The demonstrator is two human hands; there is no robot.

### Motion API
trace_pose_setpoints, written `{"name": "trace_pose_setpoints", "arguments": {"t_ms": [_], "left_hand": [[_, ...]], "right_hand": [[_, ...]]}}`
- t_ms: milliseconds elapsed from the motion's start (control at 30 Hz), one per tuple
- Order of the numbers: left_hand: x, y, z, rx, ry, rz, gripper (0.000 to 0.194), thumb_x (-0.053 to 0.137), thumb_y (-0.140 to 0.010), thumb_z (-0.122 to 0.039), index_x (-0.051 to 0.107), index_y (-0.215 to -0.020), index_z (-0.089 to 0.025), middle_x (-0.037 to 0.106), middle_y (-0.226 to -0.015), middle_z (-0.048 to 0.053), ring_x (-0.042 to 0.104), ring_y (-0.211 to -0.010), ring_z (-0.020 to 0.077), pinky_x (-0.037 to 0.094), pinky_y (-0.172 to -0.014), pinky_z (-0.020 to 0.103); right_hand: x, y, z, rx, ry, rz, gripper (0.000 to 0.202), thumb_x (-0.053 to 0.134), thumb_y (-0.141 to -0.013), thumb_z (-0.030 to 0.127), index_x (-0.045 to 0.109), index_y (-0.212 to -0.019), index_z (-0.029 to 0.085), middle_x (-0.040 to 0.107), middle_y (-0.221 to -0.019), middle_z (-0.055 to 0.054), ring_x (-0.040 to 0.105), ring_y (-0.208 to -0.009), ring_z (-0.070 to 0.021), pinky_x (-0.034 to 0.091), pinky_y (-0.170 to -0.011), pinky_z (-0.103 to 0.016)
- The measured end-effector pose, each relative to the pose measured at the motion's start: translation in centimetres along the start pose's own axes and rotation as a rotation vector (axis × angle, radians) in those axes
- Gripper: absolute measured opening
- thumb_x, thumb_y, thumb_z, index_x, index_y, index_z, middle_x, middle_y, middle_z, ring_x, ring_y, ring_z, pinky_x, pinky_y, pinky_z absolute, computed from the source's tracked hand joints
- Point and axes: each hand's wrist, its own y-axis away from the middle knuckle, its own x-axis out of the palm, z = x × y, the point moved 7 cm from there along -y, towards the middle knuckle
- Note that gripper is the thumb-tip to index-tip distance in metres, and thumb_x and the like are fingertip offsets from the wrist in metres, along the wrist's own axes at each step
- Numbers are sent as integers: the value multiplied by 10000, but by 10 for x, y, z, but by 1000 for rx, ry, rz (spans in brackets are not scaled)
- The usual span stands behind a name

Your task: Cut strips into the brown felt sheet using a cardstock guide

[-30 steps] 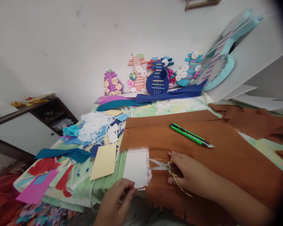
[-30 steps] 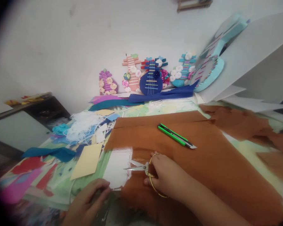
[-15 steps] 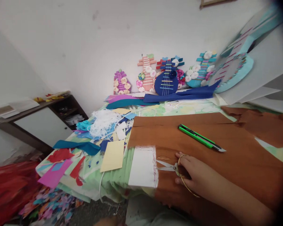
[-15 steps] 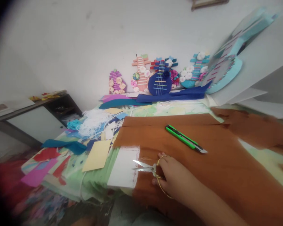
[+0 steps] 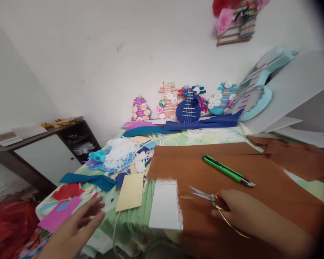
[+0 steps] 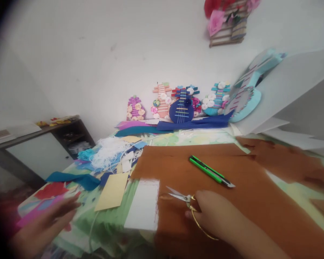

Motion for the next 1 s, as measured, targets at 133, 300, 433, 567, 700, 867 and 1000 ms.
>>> {"name": "trace_pose_setpoints", "arguments": {"t_ms": [133, 300, 433, 567, 700, 867, 1000], "left_hand": [[49, -47, -43, 33, -664, 168, 650, 444, -737, -465, 331, -1249, -80, 581, -1000, 158, 551, -900, 314, 411, -746, 393], [87, -65, -50, 62, -709, 287, 718, 554, -671, -303, 278, -1275, -31, 584, -965, 187, 556, -874, 320, 407, -697, 363], [86, -66, -43, 28, -697, 305, 768, 561, -673, -370, 250, -1282, -21, 558, -1005, 216, 548, -878, 347, 403, -679, 378], [81, -72, -47, -8, -625, 296, 681, 563, -676, -308, 303, -1251, -54, 583, -987, 166, 555, -890, 316, 407, -698, 351], [56, -78, -53, -61, -531, 183, 497, 467, -738, -231, 354, -1195, -74, 569, -1033, 143, 526, -974, 277, 394, -763, 329], [24, -48, -55, -175, -41, 142, 408, 458, -764, -451, 470, -1063, -173, 634, -836, 64, 615, -694, 249, 467, -558, 310], [51, -13, -70, -266, 684, 315, 548, 650, -619, -467, 480, -1077, -217, 642, -717, 20, 605, -553, 236, 475, -489, 331]], "right_hand": [[-5, 3, -10, 50, 52, -88, 207, 486, -718, 376, 532, -603, 211, 600, -639, -28, 525, -555, -182, 234, -472, -260], [-4, 5, -20, 28, -8, -134, 134, 519, -696, 322, 518, -632, 205, 593, -669, -26, 531, -589, -177, 271, -506, -259], [-8, 2, -17, -33, -51, -140, 122, 542, -681, 322, 509, -654, 208, 577, -683, -13, 519, -601, -166, 281, -508, -247], [-19, -5, -6, -69, -34, -162, 181, 506, -712, 346, 446, -614, 205, 538, -625, 1, 472, -538, -147, 269, -474, -245], [-15, -11, 6, -114, -63, -150, 164, 549, -683, 350, 482, -662, 202, 562, -733, -29, 520, -660, -182, 348, -561, -270], [3, -21, 16, -146, 11, -92, 282, 657, -580, 355, 566, -753, 152, 570, -926, -132, 518, -887, -283, 382, -762, -353], [5, -26, 16, -169, 60, -107, 350, 691, -532, 375, 576, -759, 134, 575, -885, -148, 511, -889, -304, 377, -784, -376]]}}
